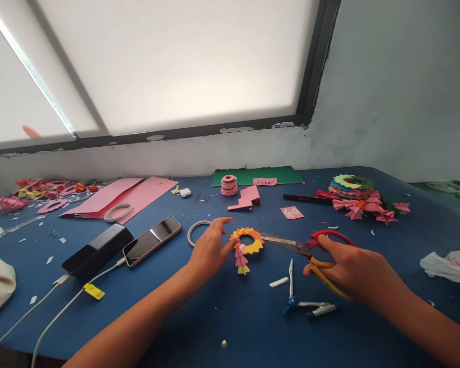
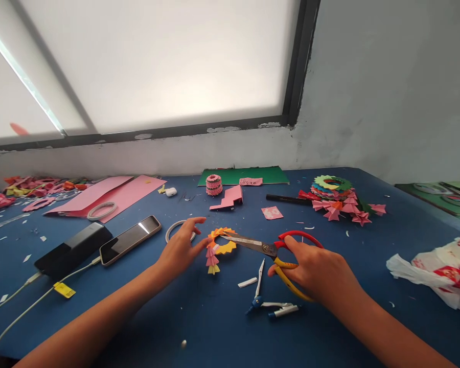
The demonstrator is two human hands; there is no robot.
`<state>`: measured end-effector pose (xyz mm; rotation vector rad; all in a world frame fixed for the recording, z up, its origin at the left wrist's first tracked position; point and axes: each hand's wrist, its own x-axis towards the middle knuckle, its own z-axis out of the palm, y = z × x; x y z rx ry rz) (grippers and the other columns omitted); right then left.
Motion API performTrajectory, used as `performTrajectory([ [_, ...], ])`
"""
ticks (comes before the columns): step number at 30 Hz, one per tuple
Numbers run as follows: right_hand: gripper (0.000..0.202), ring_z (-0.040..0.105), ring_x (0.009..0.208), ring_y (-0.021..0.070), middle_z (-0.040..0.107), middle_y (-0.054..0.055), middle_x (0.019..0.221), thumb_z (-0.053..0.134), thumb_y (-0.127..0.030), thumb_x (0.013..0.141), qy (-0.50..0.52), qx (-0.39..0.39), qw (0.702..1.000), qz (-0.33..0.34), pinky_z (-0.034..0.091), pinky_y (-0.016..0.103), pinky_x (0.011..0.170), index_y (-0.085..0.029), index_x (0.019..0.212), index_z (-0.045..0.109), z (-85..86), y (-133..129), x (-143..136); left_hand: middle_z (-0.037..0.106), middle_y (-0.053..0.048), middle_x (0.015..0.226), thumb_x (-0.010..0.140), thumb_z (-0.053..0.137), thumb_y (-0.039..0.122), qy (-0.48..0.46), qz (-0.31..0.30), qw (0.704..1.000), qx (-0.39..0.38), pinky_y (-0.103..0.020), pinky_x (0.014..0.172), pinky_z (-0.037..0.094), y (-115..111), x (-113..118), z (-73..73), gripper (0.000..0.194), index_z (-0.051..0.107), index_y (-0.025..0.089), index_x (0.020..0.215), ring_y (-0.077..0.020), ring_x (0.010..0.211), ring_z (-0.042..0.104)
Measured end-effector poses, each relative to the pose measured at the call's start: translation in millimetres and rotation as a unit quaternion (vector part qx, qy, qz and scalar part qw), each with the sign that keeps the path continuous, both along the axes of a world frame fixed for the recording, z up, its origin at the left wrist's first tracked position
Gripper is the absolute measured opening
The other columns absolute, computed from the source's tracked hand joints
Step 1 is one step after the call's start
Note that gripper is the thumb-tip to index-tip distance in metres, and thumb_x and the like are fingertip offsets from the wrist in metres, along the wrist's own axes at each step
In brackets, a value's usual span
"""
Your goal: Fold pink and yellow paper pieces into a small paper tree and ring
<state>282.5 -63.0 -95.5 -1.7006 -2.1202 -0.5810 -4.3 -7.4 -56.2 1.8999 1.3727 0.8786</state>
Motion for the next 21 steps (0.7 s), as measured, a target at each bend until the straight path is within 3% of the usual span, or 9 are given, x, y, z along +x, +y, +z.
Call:
performTrajectory([
  [2, 0.083, 0.067, 0.049, 0.0247, 0.068, 0.008, 0.059, 0.016, -0.076, 0.084, -0.007, 0.017, 1.000, 0.013, 0.040, 0.029, 0.040, -0.013, 0.100, 0.068, -0.7, -0.4, -0.8, 0.063, -0.007, 0.108, 0.085, 0.055, 0.029, -0.003, -0.021, 1.000, 0.021, -0.035, 0.080, 0.048, -8.5, 3.4, 10.3, 0.028, 0.058, 0.021, 0.112, -0.0224, 0.094, 0.061],
  [5, 0.085, 0.066, 0.046, 0.0225, 0.067, 0.007, 0.056, 0.013, -0.076, 0.084, -0.027, 0.048, 0.998, 0.039, 0.039, 0.029, 0.040, -0.013, 0.094, 0.069, 0.8, -1.7, -3.2, 0.069, -0.004, 0.091, 0.088, 0.051, 0.038, -0.018, -0.061, 0.998, 0.011, -0.029, 0.068, 0.050, -20.3, 9.6, 18.0, 0.027, 0.062, 0.021, 0.105, -0.0185, 0.080, 0.064],
  [10, 0.080, 0.063, 0.043, 0.0184, 0.065, 0.004, 0.053, 0.015, -0.073, 0.087, -0.045, 0.083, 0.993, 0.065, 0.037, 0.027, 0.041, -0.015, 0.090, 0.069, 4.1, -4.8, -8.3, 0.069, -0.004, 0.078, 0.077, 0.067, 0.036, -0.019, -0.063, 0.998, -0.013, -0.025, 0.058, 0.048, -26.6, 14.7, 12.0, 0.025, 0.068, 0.017, 0.093, -0.0166, 0.069, 0.062],
  [17, 0.074, 0.061, 0.040, 0.0181, 0.062, 0.003, 0.051, 0.021, -0.071, 0.088, -0.064, 0.112, 0.989, 0.076, 0.035, 0.027, 0.042, -0.014, 0.085, 0.069, 6.1, -7.2, -12.5, 0.069, -0.005, 0.070, 0.078, 0.063, 0.036, -0.029, -0.080, 0.994, -0.064, -0.024, 0.057, 0.050, -19.5, 14.6, 9.3, 0.024, 0.070, 0.013, 0.080, -0.0156, 0.063, 0.061],
  [21, 0.071, 0.062, 0.041, 0.0182, 0.063, 0.002, 0.051, 0.022, -0.068, 0.090, -0.055, 0.104, 0.991, 0.068, 0.035, 0.027, 0.042, -0.015, 0.088, 0.069, 4.6, -7.1, -15.7, 0.068, -0.006, 0.069, 0.079, 0.060, 0.035, -0.015, -0.078, 0.995, -0.055, -0.024, 0.055, 0.047, -17.3, 13.5, 6.9, 0.024, 0.071, 0.013, 0.078, -0.0156, 0.062, 0.059],
])
